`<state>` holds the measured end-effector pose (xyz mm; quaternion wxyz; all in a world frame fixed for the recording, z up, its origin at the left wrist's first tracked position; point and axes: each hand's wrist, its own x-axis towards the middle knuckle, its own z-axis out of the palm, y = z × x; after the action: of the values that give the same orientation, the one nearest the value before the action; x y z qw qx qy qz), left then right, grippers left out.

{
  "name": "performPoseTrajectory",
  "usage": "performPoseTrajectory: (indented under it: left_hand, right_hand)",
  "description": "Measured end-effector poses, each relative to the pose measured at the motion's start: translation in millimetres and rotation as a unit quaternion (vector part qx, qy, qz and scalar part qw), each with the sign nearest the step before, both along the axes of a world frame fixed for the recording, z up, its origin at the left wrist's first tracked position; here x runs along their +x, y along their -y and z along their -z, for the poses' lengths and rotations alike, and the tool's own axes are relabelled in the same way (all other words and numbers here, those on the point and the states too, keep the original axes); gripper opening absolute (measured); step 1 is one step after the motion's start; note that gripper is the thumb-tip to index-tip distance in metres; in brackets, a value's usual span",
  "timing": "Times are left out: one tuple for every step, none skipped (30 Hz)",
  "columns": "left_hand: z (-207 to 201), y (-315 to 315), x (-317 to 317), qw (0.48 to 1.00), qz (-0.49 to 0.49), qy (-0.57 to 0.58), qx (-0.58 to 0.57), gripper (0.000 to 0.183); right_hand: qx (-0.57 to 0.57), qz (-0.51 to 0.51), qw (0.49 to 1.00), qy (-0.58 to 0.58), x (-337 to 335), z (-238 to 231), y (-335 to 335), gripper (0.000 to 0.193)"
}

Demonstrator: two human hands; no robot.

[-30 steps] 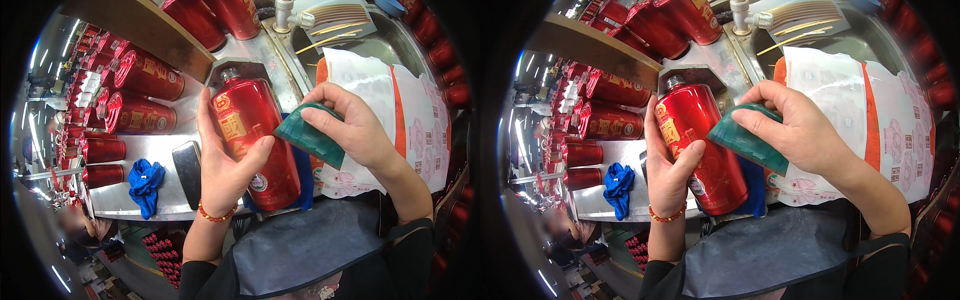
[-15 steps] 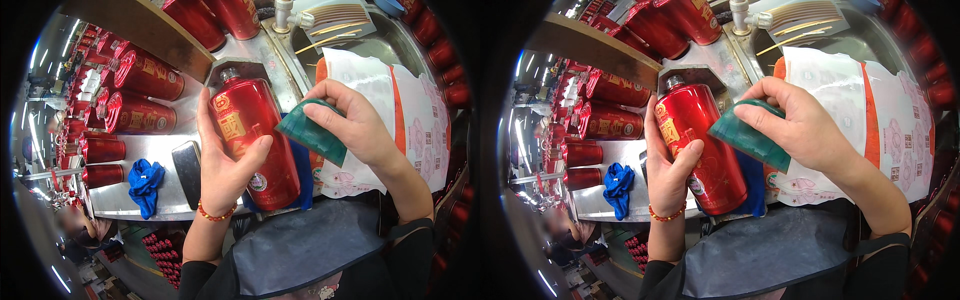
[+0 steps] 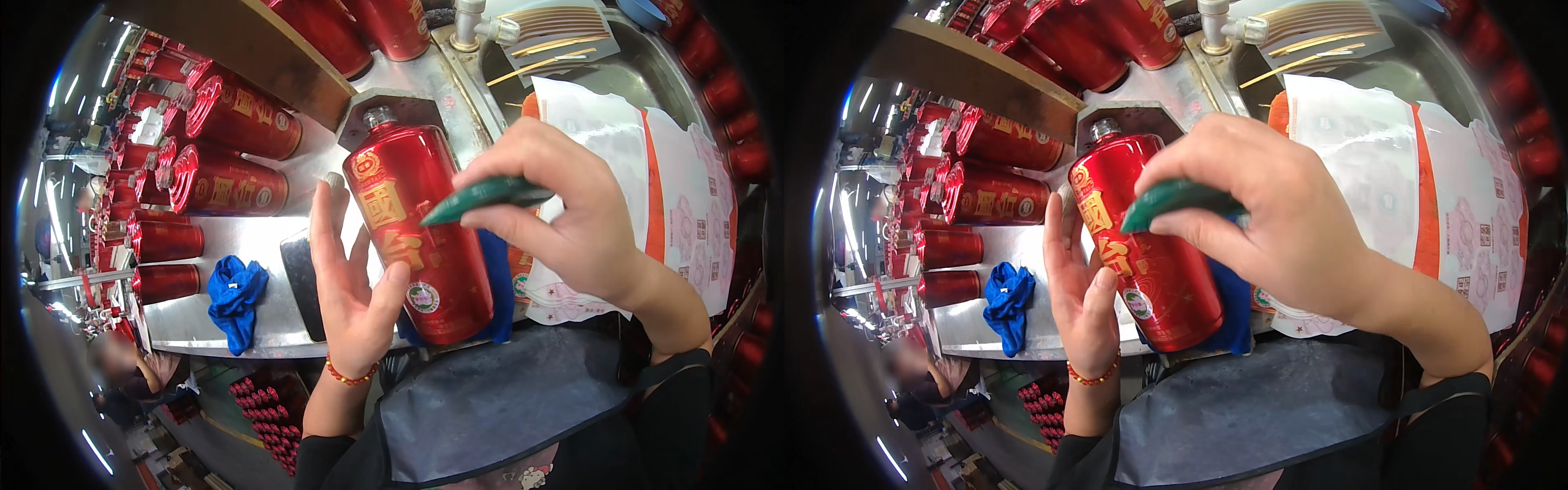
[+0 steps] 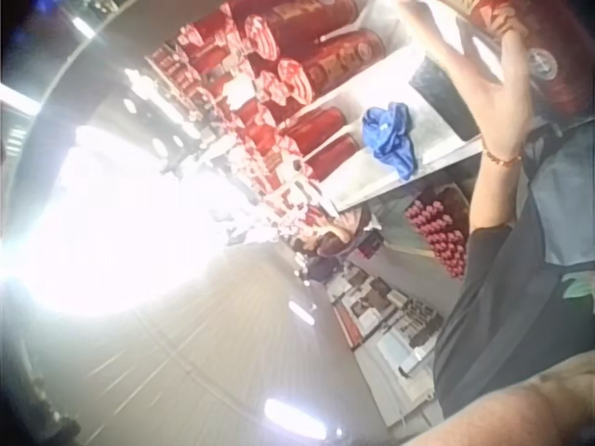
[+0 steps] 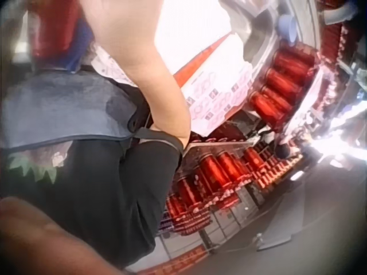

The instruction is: The person wipes the exterior of a red cylindrical container with a green sponge and then a blue cloth, rotating the container to clean different sides. The person places the cleaned container on a metal table among other similar containers.

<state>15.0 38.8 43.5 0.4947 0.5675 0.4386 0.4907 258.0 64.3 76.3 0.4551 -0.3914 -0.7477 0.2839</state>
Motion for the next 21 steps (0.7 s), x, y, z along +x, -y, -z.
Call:
performPoseTrajectory:
  left_hand:
    - [1, 3, 2, 0.999, -0.025, 0.004, 0.019, 0.093]
    - [2, 4, -2, 0.999, -0.022, -0.022, 0.039, 0.091]
    - [4, 7, -8, 0.997, -0.021, -0.049, 0.059, 0.089]
    - [6, 9, -11, 0.994, -0.020, -0.075, 0.078, 0.087]
    - [7, 10, -12, 0.991, -0.033, -0.074, 0.111, 0.077]
    - [7, 13, -15, 0.984, -0.035, -0.114, 0.135, 0.073]
    - [8, 16, -20, 0.974, -0.035, -0.154, 0.160, 0.070]
    - [9, 18, -23, 0.963, -0.036, -0.193, 0.184, 0.067]
    - [7, 15, -15, 0.943, -0.081, -0.202, 0.254, 0.050]
    - [1, 15, -14, 0.924, -0.066, -0.246, 0.286, 0.045]
    - [-7, 14, -13, 0.902, -0.052, -0.289, 0.317, 0.040]
    - [-13, 12, -12, 0.876, -0.038, -0.332, 0.348, 0.036]
    - [-16, 12, -9, 0.864, -0.049, -0.353, 0.357, 0.026]
    - [-20, 12, -11, 0.846, -0.031, -0.375, 0.378, 0.027]
    - [-21, 14, -12, 0.836, -0.022, -0.391, 0.383, 0.027]
    - [-22, 15, -12, 0.827, -0.012, -0.408, 0.388, 0.028]
    - [-23, 16, -13, 0.816, 0.005, -0.420, 0.398, 0.027]
    - [-20, 16, -12, 0.808, 0.004, -0.420, 0.413, 0.027]
    - [-22, 15, -10, 0.785, 0.008, -0.449, 0.427, 0.029]
    - [-25, 14, -7, 0.760, 0.012, -0.477, 0.441, 0.030]
    - [-28, 11, -5, 0.753, 0.022, -0.502, 0.425, 0.037]
  right_hand:
    - [0.038, 0.001, 0.999, 0.015, -1, 0, 2, 0.028]
    - [0.076, 0.003, 0.997, 0.029, -2, 0, 4, 0.029]
    - [0.104, -0.009, 0.993, 0.049, 1, -1, 9, 0.031]
    - [0.101, -0.014, 0.993, 0.055, 3, -1, 13, 0.032]
    - [0.099, -0.019, 0.993, 0.060, 3, -2, 17, 0.032]
    - [0.097, -0.024, 0.993, 0.066, 5, -4, 21, 0.033]
    - [0.096, -0.025, 0.993, 0.068, 6, -6, 20, 0.033]
    - [0.099, -0.019, 0.992, 0.070, 6, -8, 17, 0.033]
    - [0.103, -0.011, 0.992, 0.071, 5, -10, 13, 0.033]
    - [0.106, -0.003, 0.992, 0.073, 5, -12, 10, 0.033]
    - [0.119, 0.007, 0.990, 0.079, 5, -8, 6, 0.033]
    - [0.122, 0.003, 0.989, 0.084, 5, -7, 7, 0.032]
    - [0.126, 0.000, 0.988, 0.089, 5, -6, 8, 0.032]
    - [0.131, -0.002, 0.987, 0.093, 5, -4, 10, 0.032]
    - [0.124, -0.011, 0.986, 0.109, 9, -7, 15, 0.032]
    - [0.119, -0.003, 0.986, 0.113, 10, -9, 18, 0.031]
    - [0.114, 0.005, 0.986, 0.118, 12, -11, 20, 0.029]
    - [0.109, 0.014, 0.986, 0.123, 14, -14, 23, 0.028]
    - [0.109, 0.028, 0.985, 0.130, 19, -18, 24, 0.028]
    - [0.107, 0.035, 0.985, 0.134, 21, -17, 24, 0.028]
    - [0.105, 0.044, 0.984, 0.139, 23, -18, 25, 0.028]
